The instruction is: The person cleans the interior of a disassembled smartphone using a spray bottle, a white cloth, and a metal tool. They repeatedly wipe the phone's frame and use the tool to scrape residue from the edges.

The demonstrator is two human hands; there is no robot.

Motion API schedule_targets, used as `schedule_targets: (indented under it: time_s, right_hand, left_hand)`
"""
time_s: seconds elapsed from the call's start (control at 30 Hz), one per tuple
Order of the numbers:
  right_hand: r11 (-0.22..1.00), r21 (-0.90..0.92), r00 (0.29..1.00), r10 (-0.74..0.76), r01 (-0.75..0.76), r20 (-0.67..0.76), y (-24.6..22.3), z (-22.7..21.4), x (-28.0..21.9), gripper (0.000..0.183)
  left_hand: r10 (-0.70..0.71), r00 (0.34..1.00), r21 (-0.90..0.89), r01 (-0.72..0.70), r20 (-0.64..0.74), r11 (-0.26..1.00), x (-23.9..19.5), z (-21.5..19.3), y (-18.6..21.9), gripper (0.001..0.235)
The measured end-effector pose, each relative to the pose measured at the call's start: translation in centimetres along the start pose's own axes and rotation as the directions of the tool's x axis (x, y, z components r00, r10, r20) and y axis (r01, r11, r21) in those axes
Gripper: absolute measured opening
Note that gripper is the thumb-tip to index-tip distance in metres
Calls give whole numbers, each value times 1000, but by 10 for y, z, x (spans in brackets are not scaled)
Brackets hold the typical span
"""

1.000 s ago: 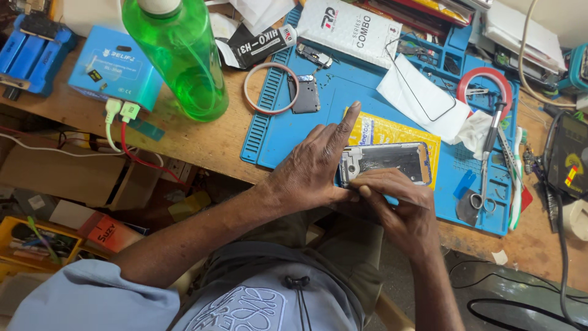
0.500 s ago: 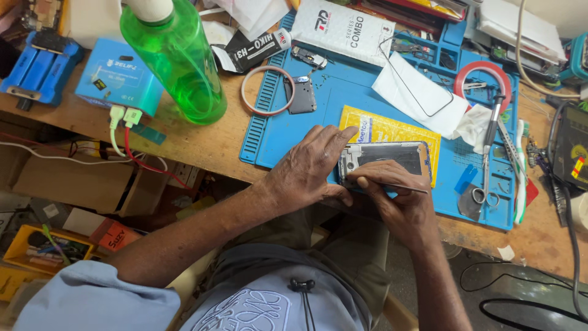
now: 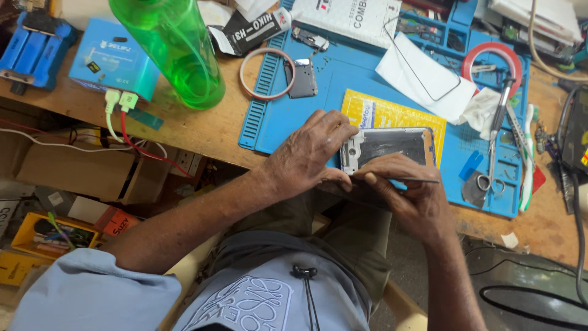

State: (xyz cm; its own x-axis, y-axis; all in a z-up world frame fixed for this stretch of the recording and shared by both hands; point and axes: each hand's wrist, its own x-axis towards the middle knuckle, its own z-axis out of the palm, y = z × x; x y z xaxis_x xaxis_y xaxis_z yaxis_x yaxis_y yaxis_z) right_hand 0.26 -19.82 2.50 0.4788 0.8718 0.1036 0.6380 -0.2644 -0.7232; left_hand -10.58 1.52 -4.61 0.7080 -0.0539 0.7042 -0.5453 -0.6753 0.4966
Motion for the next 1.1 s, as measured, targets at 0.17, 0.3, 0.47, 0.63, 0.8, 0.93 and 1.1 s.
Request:
schedule_targets:
  time_s: [0.17, 0.3, 0.47, 0.63, 0.8, 0.93, 1.1]
  right_hand:
    - [994, 51, 995, 98, -98, 8, 4, -17, -1, 12]
    - [988, 44, 989, 146, -146, 4, 2, -9, -1, 14]
    - [985, 62, 986, 162, -160, -33, -1, -15, -2, 14]
    - [968, -130, 972, 198, -214, -129, 3, -20, -12, 9]
    - [986, -15, 978, 166, -169, -126, 6, -17, -20, 14]
    - [961, -142, 953, 204, -238, -222, 5, -29, -21, 10]
    - [977, -179, 977, 82, -118, -197, 5, -19, -25, 10]
  left_hand:
    - [-50, 998, -20, 51, 34, 999, 4, -2, -1, 89]
    - [-175, 976, 51, 170, 129, 984, 5, -2, 2, 89]
    - [-93, 993, -6, 94, 68, 996, 8, -6, 3, 89]
    - [-180, 977, 3, 181, 111, 984, 11, -10, 9, 82]
    - [-252, 957, 39, 250, 144, 968, 27, -15, 18, 78]
    - [-282, 946, 50, 277, 159, 959, 26, -16, 22, 80]
    - [-293, 941, 39, 290, 170, 956, 27, -15, 25, 81]
